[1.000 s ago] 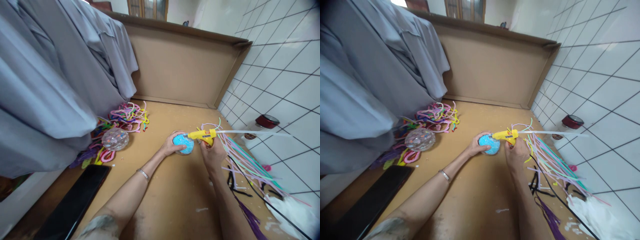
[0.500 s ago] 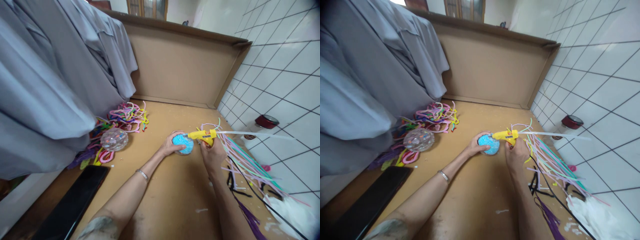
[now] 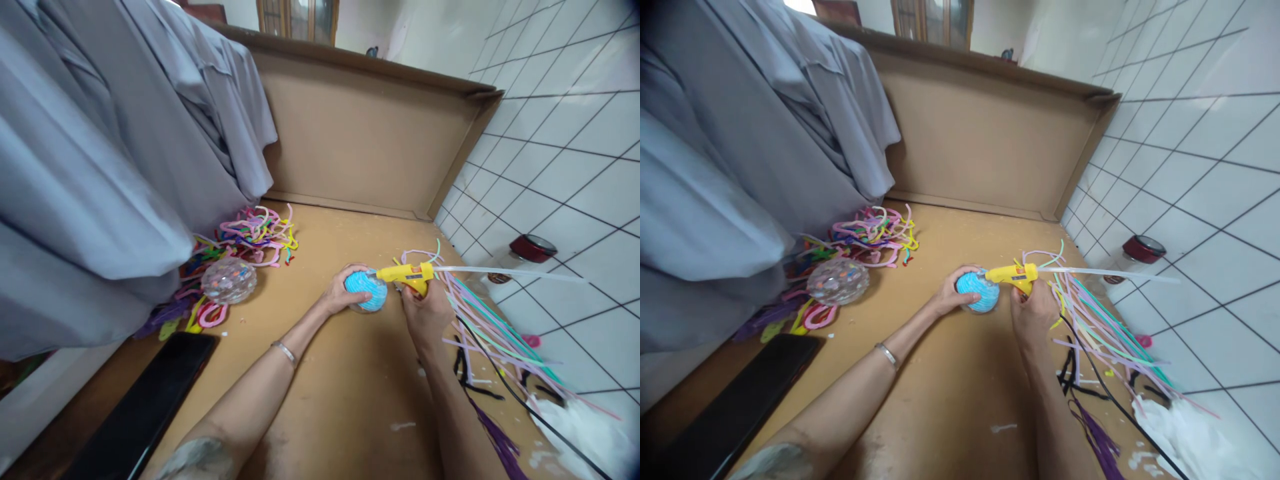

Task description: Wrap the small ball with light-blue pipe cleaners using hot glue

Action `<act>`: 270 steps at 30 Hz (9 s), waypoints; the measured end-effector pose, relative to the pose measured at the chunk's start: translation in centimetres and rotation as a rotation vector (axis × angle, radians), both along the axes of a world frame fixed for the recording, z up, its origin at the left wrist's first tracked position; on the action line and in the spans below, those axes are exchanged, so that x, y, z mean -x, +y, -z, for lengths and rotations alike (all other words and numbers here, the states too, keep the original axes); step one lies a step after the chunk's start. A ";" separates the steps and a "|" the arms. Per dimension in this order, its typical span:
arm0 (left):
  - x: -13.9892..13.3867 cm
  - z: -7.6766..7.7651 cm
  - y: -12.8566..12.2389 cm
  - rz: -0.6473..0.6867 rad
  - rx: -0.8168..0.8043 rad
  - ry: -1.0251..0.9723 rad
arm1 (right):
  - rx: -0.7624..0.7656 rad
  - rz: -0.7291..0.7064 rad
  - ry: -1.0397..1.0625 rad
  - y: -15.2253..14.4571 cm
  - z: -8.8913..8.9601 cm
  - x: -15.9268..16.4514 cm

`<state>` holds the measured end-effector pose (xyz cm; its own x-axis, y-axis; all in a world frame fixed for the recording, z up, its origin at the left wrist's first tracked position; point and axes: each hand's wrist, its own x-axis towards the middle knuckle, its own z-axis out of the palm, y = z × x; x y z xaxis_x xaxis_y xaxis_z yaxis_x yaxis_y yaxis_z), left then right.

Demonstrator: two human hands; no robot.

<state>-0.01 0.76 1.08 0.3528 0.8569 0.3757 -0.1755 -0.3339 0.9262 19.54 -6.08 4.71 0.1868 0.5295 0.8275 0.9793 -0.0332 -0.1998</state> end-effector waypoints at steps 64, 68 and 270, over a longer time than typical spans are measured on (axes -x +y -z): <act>0.1 -0.1 0.0 0.035 -0.003 -0.013 | 0.055 0.002 0.139 0.0 -0.2 -0.4; 0.1 -0.1 0.0 0.038 -0.004 -0.026 | 0.053 0.013 0.126 0.0 -0.3 -0.1; -0.4 0.3 -1.4 -0.150 -0.462 0.261 | 0.012 -0.612 0.364 0.0 1.6 6.0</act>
<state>0.35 -0.65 0.74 0.3715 0.6715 0.6412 0.1213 -0.7198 0.6835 13.57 -6.10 3.15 0.1159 0.6359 0.7630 0.6940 0.4977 -0.5203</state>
